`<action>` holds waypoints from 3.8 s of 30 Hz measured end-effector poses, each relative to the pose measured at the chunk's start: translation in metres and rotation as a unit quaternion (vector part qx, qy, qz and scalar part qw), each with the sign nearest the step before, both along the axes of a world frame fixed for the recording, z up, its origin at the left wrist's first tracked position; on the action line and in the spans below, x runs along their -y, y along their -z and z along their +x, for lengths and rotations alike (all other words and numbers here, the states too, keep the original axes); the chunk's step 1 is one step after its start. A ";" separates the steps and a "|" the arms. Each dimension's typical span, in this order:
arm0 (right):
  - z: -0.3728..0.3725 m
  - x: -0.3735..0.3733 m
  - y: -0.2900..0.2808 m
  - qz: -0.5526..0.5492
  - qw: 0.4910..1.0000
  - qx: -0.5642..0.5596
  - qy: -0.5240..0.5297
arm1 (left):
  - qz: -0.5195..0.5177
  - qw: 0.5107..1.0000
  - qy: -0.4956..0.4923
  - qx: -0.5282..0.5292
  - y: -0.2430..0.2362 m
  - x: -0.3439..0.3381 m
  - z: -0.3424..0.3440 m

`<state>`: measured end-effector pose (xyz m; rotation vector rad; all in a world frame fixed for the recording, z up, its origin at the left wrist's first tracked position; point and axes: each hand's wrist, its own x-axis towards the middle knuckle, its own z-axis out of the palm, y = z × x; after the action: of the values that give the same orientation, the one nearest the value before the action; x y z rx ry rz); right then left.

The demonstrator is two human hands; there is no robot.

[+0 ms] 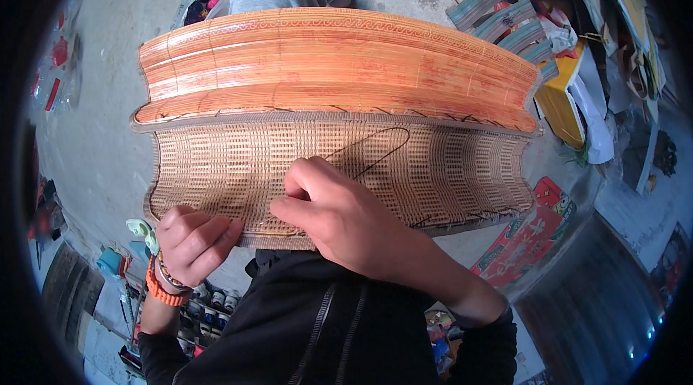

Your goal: The person sits on the floor and weaves a thin black cord into the edge of a large, flat, orange woven basket. They use both hands to thread the cord through the existing weave, pulling it tight to secure the basket's rim.

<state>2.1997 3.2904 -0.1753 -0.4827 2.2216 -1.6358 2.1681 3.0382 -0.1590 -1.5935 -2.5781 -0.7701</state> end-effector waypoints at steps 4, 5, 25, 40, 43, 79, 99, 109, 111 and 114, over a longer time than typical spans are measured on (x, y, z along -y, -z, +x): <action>-0.008 -0.001 -0.001 0.008 0.999 0.007 -0.030 | -0.019 0.998 -0.014 0.057 -0.004 -0.003 -0.005; -0.010 -0.001 -0.001 0.015 0.999 0.009 -0.045 | -0.022 0.996 -0.026 0.086 -0.003 -0.002 -0.006; -0.038 -0.001 0.042 -0.142 0.947 0.217 -0.187 | -0.065 0.822 -0.036 0.565 0.011 -0.002 -0.040; -0.043 -0.003 0.049 -0.147 0.934 0.232 -0.229 | -0.087 0.819 -0.026 0.566 0.015 -0.007 -0.042; -0.047 -0.008 0.048 -0.116 0.935 0.216 -0.255 | -0.089 0.816 -0.028 0.571 0.015 -0.009 -0.041; 0.015 0.030 0.001 0.096 0.977 -0.176 0.069 | -0.104 0.753 -0.041 0.648 0.031 -0.026 -0.059; 0.064 -0.177 -0.190 -0.424 0.857 -0.128 0.264 | -0.130 0.812 -0.046 0.567 0.042 -0.016 -0.054; 0.063 -0.153 -0.156 -0.520 0.818 0.128 0.210 | -0.117 0.747 -0.062 0.651 0.042 -0.011 -0.055; 0.069 -0.116 -0.127 -0.543 0.775 0.206 0.249 | -0.123 0.729 -0.058 0.670 0.040 -0.013 -0.059; 0.031 -0.035 -0.087 -0.230 0.891 0.296 0.258 | -0.138 0.722 -0.077 0.674 0.040 -0.017 -0.058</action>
<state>2.2306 3.3258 -0.0882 0.5088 1.5620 -2.2039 2.1103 3.0548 -0.1992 -0.7710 -3.7349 -2.2587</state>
